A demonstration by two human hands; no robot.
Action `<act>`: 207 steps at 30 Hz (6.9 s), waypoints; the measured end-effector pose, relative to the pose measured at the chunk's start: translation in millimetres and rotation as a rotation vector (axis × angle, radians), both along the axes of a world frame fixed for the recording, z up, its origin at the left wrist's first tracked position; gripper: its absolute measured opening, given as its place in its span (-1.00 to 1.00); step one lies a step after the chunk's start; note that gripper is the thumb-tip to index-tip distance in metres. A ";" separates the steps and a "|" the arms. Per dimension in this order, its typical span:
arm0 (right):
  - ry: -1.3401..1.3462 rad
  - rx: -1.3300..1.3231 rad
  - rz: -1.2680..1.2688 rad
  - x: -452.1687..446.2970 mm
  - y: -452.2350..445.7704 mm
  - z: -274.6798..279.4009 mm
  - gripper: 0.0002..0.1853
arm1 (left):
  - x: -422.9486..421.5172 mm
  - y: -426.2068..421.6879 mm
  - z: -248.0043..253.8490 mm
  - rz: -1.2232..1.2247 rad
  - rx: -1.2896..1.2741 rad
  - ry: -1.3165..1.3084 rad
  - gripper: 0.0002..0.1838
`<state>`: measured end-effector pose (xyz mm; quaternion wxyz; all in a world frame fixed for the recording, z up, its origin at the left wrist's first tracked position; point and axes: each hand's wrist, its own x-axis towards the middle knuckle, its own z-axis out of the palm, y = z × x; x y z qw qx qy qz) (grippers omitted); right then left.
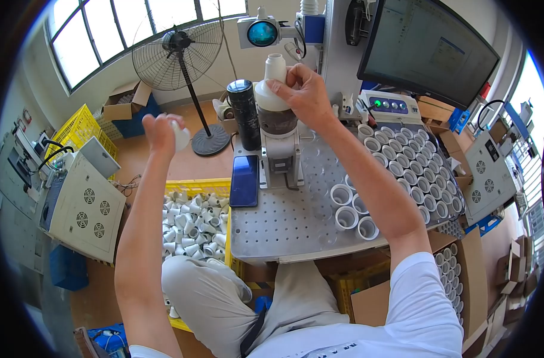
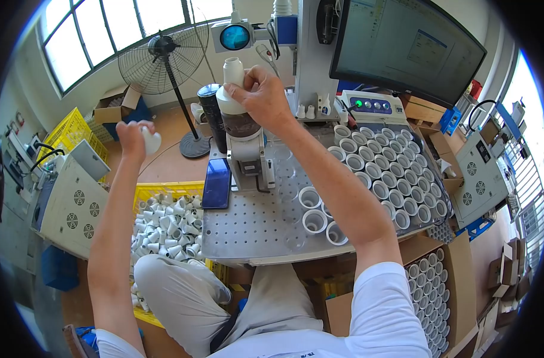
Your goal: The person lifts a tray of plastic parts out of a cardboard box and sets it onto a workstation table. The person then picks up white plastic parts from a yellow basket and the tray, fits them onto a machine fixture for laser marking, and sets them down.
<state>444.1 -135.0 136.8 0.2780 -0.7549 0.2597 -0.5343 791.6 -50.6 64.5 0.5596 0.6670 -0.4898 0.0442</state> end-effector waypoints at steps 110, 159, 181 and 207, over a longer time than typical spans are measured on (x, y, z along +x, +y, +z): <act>0.056 0.060 0.079 -77.7 -26.9 -3.4 -0.78 | 197.4 58.9 -238.4 0.301 0.219 0.034 -0.66; 0.500 0.319 -0.124 -116.1 -42.8 -143.0 -0.46 | 43.0 118.0 -183.6 -0.004 0.881 0.391 -0.71; 0.499 0.248 -0.127 -121.3 -43.1 -144.2 -0.56 | 47.3 120.6 -187.6 -0.003 0.895 0.364 -0.73; -0.269 0.464 0.056 -98.7 -59.2 -64.0 -0.67 | -140.2 -68.9 67.0 -0.275 0.009 0.178 -0.78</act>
